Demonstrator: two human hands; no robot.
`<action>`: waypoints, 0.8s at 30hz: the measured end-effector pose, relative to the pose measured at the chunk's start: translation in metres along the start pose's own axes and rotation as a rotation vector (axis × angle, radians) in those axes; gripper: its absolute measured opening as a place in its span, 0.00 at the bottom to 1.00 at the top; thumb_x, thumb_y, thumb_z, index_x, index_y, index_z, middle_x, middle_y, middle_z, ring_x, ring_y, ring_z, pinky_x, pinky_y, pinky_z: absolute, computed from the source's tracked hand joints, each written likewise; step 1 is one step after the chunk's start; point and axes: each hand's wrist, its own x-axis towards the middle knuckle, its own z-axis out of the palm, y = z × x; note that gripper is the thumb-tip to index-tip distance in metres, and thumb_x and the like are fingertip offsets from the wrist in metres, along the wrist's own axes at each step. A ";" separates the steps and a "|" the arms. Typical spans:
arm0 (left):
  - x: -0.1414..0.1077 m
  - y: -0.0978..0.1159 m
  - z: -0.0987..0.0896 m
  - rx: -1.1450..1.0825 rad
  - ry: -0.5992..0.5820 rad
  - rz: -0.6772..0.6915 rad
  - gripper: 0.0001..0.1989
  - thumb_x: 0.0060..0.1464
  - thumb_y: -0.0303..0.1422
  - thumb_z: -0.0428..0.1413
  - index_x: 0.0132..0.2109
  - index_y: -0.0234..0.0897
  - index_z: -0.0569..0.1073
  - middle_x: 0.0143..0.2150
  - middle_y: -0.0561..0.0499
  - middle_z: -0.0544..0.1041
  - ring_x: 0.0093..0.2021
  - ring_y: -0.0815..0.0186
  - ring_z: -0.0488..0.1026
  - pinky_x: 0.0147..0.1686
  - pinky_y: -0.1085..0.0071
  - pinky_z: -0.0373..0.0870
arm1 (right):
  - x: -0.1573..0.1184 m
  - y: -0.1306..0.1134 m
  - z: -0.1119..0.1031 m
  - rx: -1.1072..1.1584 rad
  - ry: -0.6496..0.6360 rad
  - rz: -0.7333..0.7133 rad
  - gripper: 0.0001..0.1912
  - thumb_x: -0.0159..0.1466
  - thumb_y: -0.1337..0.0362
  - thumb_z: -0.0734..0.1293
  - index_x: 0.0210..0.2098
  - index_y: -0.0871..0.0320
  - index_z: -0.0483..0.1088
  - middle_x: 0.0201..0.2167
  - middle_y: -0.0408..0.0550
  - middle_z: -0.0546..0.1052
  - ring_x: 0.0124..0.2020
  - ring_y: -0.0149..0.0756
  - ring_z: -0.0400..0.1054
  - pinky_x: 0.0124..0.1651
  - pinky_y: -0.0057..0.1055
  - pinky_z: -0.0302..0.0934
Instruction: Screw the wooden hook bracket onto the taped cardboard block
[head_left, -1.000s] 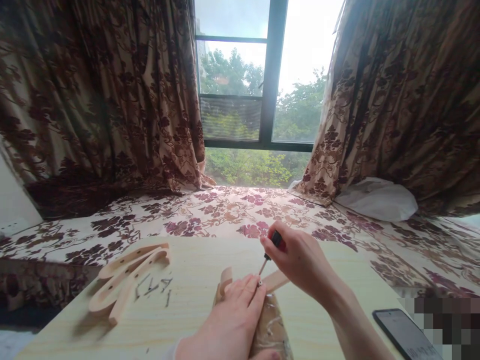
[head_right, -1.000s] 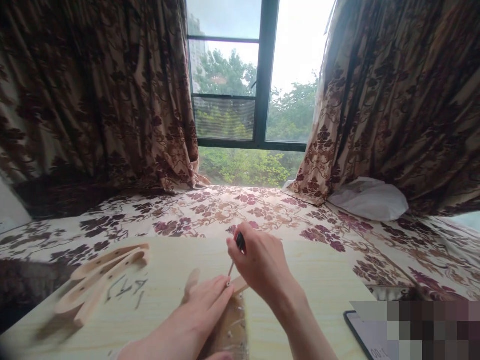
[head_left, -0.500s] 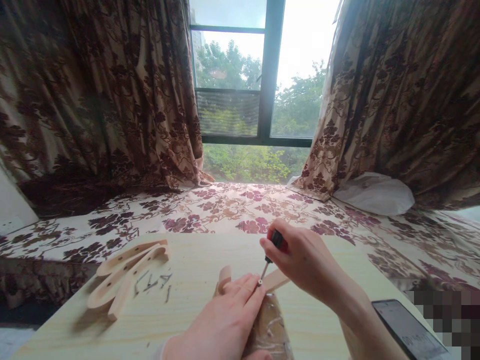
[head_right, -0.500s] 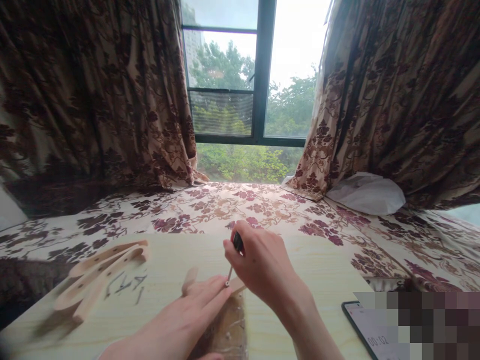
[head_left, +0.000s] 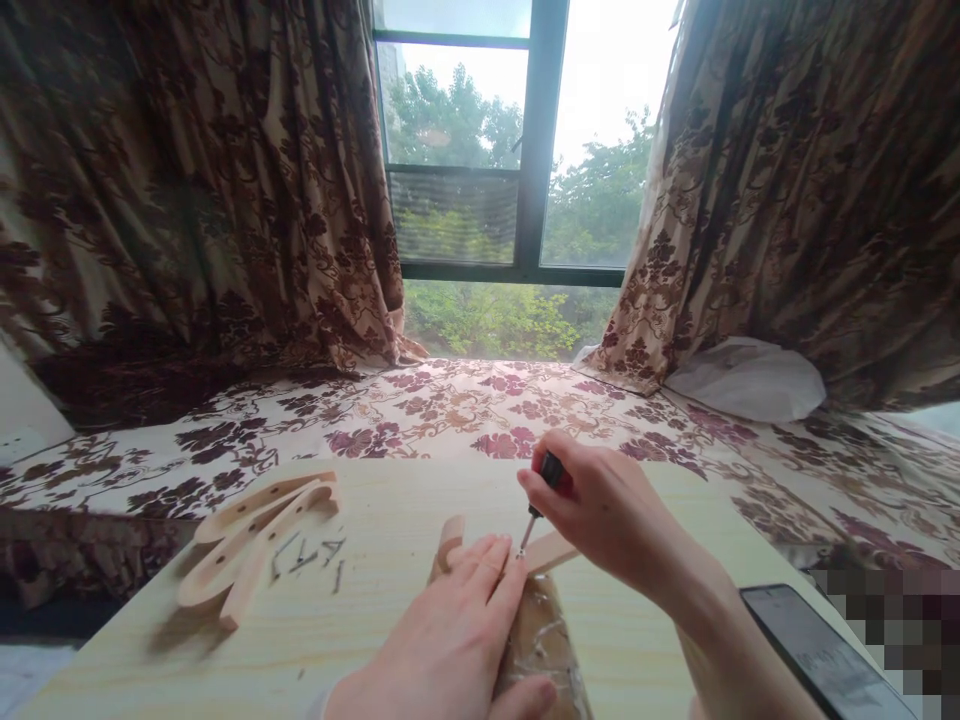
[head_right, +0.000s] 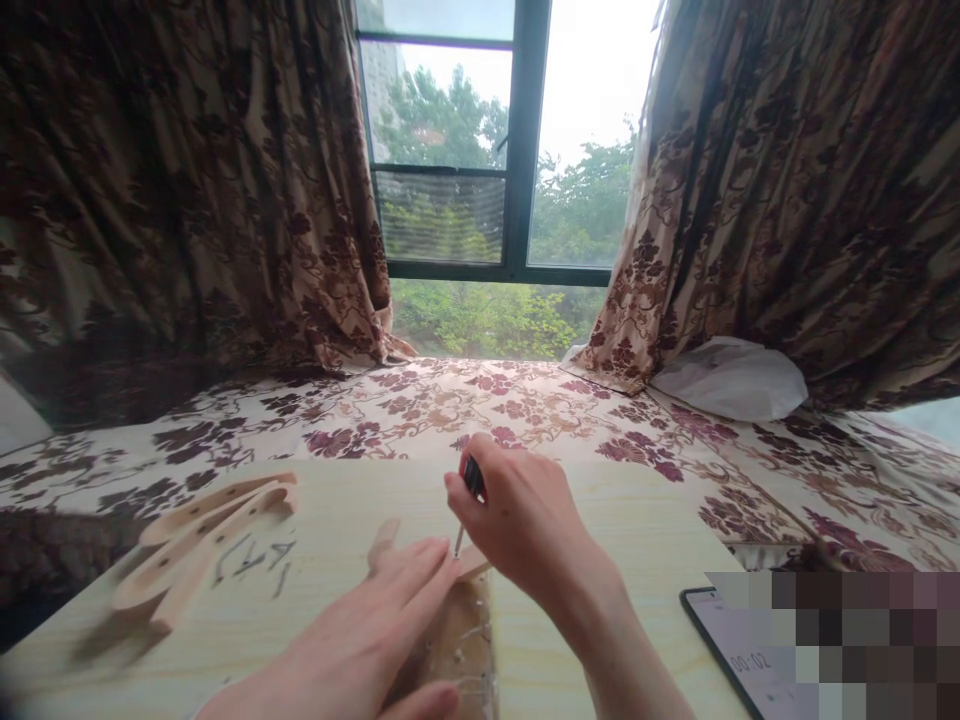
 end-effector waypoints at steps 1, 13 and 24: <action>0.001 0.000 0.000 0.002 -0.012 0.009 0.37 0.53 0.46 0.54 0.65 0.37 0.56 0.67 0.45 0.52 0.67 0.53 0.49 0.63 0.55 0.51 | 0.000 0.000 0.000 0.001 0.001 -0.002 0.08 0.63 0.60 0.61 0.29 0.55 0.64 0.21 0.41 0.73 0.23 0.31 0.64 0.28 0.27 0.47; -0.003 0.009 0.004 0.070 0.034 0.047 0.40 0.51 0.44 0.59 0.65 0.33 0.54 0.68 0.44 0.48 0.68 0.56 0.44 0.65 0.58 0.43 | 0.000 0.002 0.003 0.032 -0.052 -0.039 0.05 0.63 0.61 0.62 0.32 0.55 0.64 0.22 0.40 0.71 0.23 0.31 0.62 0.29 0.27 0.48; 0.002 0.013 0.015 0.055 0.105 0.045 0.43 0.50 0.47 0.58 0.65 0.26 0.53 0.68 0.37 0.47 0.68 0.52 0.43 0.65 0.57 0.39 | 0.001 0.001 0.006 0.087 -0.089 -0.072 0.05 0.64 0.63 0.61 0.39 0.55 0.62 0.23 0.39 0.69 0.23 0.30 0.61 0.30 0.28 0.51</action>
